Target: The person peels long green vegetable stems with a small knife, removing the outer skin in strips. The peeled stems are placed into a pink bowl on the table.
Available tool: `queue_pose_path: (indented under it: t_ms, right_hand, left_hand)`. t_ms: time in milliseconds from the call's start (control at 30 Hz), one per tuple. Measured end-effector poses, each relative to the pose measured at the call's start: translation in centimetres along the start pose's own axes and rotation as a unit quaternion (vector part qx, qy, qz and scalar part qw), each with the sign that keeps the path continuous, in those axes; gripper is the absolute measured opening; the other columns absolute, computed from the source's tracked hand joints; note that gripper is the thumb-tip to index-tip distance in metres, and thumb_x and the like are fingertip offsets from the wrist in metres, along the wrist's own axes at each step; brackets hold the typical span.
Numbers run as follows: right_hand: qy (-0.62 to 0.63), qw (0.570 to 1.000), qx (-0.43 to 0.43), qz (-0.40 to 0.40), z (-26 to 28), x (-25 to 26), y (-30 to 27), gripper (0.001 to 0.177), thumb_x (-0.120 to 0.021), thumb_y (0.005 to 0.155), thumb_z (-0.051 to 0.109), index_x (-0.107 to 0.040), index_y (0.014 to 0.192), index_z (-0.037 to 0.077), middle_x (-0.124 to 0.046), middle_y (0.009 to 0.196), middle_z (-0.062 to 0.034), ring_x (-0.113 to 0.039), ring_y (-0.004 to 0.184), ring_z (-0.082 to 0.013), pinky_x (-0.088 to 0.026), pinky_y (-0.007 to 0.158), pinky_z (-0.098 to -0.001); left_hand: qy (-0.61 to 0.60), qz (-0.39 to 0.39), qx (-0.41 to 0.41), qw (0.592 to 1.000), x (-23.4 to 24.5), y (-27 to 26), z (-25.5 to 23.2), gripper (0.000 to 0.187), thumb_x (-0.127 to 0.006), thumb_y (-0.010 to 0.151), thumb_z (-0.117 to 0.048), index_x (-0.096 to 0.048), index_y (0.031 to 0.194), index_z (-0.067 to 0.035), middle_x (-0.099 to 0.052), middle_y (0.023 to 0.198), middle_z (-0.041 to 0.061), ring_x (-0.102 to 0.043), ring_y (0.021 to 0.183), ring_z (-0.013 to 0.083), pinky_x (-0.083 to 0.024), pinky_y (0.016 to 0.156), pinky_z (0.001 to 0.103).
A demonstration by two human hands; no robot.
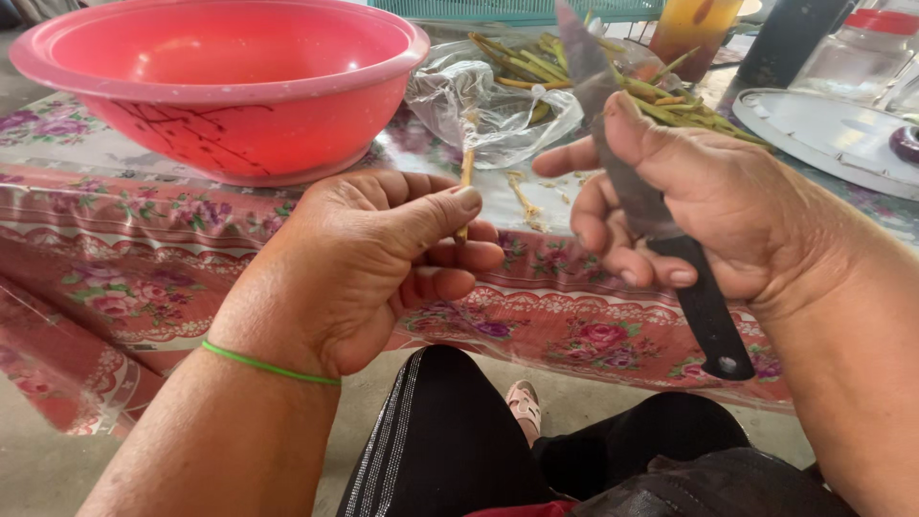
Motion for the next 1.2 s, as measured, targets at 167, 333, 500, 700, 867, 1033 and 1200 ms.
queue_pose_path:
  t_ms: [167, 333, 500, 700, 867, 1033, 1200]
  right_hand:
    - [-0.005, 0.998, -0.018, 0.053, -0.2, -1.6, -0.2, 0.093, -0.051, 0.09, 0.072, -0.052, 0.146, -0.003, -0.065, 0.071, -0.0137, -0.058, 0.043, -0.0089, -0.036, 0.028, -0.0186]
    - [-0.022, 0.998, -0.005, 0.066, -0.1, -3.0, 0.0, 0.093, -0.045, 0.092, 0.075, -0.044, 0.158, 0.01, -0.064, 0.074, -0.0134, -0.056, 0.044, -0.0071, -0.037, 0.029, -0.0185]
    - [-0.097, 0.988, -0.038, 0.115, -0.3, -4.7, 0.0, 0.086, -0.035, 0.093, 0.075, -0.048, 0.155, 0.016, -0.066, 0.072, -0.0065, -0.055, 0.043, -0.0027, -0.041, 0.031, -0.0173]
    - [-0.122, 0.988, -0.049, 0.081, -0.5, -5.7, -0.1, 0.074, -0.037, 0.098, 0.065, -0.059, 0.141, 0.009, -0.065, 0.072, -0.0052, -0.048, 0.04, -0.0052, -0.036, 0.032, -0.0207]
    - [-0.114, 0.988, -0.078, 0.073, -0.6, -5.7, 0.2, 0.071, -0.037, 0.098, 0.065, -0.06, 0.122, 0.002, -0.065, 0.071, -0.0078, -0.048, 0.039, -0.0069, -0.035, 0.031, -0.0226]
    - [-0.113, 0.985, -0.119, 0.045, -0.7, -5.8, 0.2, 0.073, -0.037, 0.094, 0.067, -0.055, 0.1, -0.003, -0.062, 0.066, -0.0098, -0.046, 0.036, -0.0086, -0.033, 0.029, -0.024]
    - [-0.098, 0.987, -0.118, 0.038, -0.8, -6.1, 0.3, 0.071, -0.037, 0.089, 0.069, -0.059, 0.112, 0.005, -0.059, 0.064, -0.0074, -0.043, 0.035, -0.0077, -0.029, 0.028, -0.0229]
  left_hand:
    - [-0.044, 0.035, 0.024, 0.998, 0.3, -1.5, 0.7, 0.033, -0.073, 0.09, -0.017, -0.072, 0.113, 0.007, -0.074, 0.083, 0.012, -0.072, 0.07, 0.0158, -0.059, 0.055, 0.025]
    - [-0.043, 0.092, 0.023, 0.995, 0.3, -2.8, 1.1, 0.038, -0.076, 0.09, -0.018, -0.073, 0.119, 0.006, -0.075, 0.086, 0.009, -0.074, 0.068, 0.0161, -0.059, 0.052, 0.024]
    - [0.005, 0.07, 0.037, 0.997, -0.1, -3.4, 0.8, 0.04, -0.075, 0.085, -0.017, -0.074, 0.116, 0.008, -0.074, 0.08, 0.009, -0.071, 0.062, 0.0151, -0.054, 0.047, 0.023]
    - [-0.008, 0.058, 0.056, 0.997, -0.6, -3.7, 0.6, 0.04, -0.074, 0.085, -0.017, -0.073, 0.117, 0.007, -0.076, 0.084, 0.01, -0.071, 0.061, 0.0137, -0.054, 0.046, 0.023]
    - [-0.009, 0.102, 0.03, 0.994, -0.9, -3.9, 0.7, 0.038, -0.073, 0.087, -0.014, -0.075, 0.119, 0.008, -0.079, 0.091, 0.011, -0.07, 0.063, 0.0121, -0.054, 0.048, 0.021]
    - [0.013, 0.086, 0.019, 0.996, -1.1, -3.7, 0.8, 0.036, -0.071, 0.085, -0.013, -0.075, 0.116, 0.005, -0.08, 0.09, 0.009, -0.068, 0.059, 0.0108, -0.051, 0.045, 0.021]
    - [0.032, 0.065, 0.017, 0.997, -1.7, -3.7, 1.3, 0.035, -0.072, 0.085, -0.012, -0.075, 0.116, 0.004, -0.078, 0.085, 0.009, -0.068, 0.058, 0.0113, -0.051, 0.045, 0.021]
Point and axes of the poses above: each hand's wrist, its own y-axis towards the middle knuckle, its own x-axis out of the back of the hand, z = x × y, the point moved 2 cm from there along y, towards the middle knuckle
